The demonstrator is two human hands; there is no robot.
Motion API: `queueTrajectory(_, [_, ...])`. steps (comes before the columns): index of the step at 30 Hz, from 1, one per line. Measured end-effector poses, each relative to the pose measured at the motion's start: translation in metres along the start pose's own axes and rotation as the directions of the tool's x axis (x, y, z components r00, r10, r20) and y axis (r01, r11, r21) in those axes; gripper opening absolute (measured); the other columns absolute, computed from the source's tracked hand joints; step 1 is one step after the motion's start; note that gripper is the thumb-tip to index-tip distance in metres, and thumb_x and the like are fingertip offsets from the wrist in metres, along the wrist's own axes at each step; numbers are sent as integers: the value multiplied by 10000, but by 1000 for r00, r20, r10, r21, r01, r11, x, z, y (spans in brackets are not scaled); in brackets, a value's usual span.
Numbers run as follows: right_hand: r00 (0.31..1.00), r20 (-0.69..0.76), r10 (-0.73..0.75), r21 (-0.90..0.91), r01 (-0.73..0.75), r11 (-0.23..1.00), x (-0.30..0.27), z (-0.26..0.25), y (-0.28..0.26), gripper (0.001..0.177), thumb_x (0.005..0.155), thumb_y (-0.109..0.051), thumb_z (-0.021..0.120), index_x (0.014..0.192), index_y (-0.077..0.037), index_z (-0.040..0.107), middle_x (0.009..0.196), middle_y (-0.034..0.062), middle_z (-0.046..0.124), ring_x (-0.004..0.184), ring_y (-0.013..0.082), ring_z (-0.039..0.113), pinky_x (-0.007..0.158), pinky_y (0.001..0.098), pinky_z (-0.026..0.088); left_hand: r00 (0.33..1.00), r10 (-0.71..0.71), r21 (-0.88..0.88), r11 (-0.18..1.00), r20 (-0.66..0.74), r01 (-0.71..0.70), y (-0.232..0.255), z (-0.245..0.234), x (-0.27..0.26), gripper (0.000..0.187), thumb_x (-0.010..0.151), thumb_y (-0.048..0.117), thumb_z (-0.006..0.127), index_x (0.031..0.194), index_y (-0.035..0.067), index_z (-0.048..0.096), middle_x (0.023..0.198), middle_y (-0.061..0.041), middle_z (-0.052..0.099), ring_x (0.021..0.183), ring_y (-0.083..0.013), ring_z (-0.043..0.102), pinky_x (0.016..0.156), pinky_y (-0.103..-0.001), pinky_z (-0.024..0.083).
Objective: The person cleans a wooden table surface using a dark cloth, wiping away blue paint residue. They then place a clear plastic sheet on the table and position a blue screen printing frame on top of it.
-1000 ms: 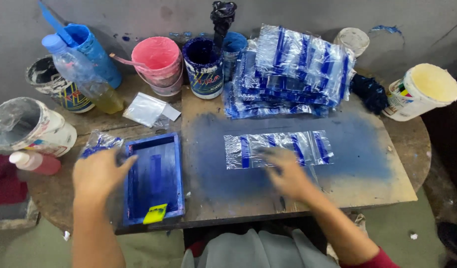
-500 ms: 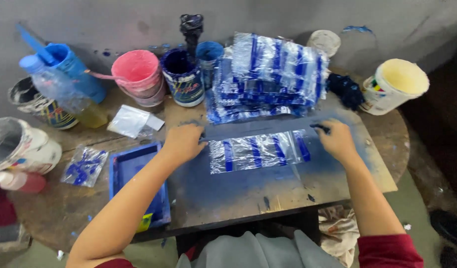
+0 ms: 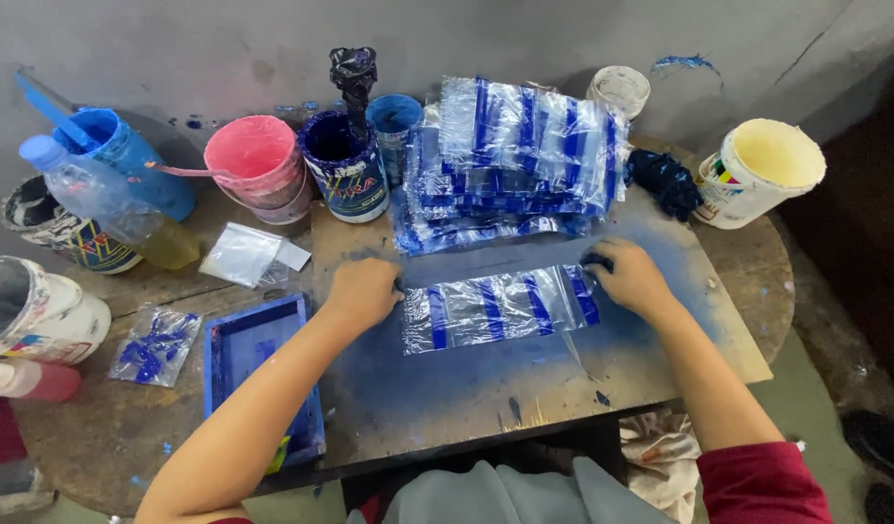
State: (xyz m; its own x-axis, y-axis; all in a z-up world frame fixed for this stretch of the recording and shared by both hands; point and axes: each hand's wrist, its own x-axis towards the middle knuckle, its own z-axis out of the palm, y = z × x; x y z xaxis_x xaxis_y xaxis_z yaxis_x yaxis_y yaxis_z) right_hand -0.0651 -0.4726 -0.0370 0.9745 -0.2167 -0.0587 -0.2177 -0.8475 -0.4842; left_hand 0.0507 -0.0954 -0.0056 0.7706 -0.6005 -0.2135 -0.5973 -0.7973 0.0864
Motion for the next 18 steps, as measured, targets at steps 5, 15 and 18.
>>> queueTrajectory(5, [1000,2,-21,-15,21,1000,4,6,11,312,975,-116,657,1260,-4,721,1296,229,696,1316,383,598,1138,489,458,1000,-4,3,1000,-25,4,-2,12,6,203,898,180,724,1043,53,788,880,-134,788,847,-299,768,772,-419,605])
queueTrajectory(15, [992,31,-118,-189,122,974,23,27,45,361,989,-128,610,1326,-11,668,1334,212,678,1344,345,592,1151,483,446,1000,25,29,999,10,-25,-8,29,15,237,908,233,700,1044,60,789,874,-124,785,835,-289,764,780,-404,595])
queueTrajectory(18, [995,-34,-89,-73,86,994,16,14,38,364,979,-62,585,1320,42,657,1296,274,677,1313,402,597,1147,521,441,998,14,-16,1000,-53,-15,-5,20,18,273,923,217,689,1111,33,762,927,-154,783,889,-312,765,782,-427,607])
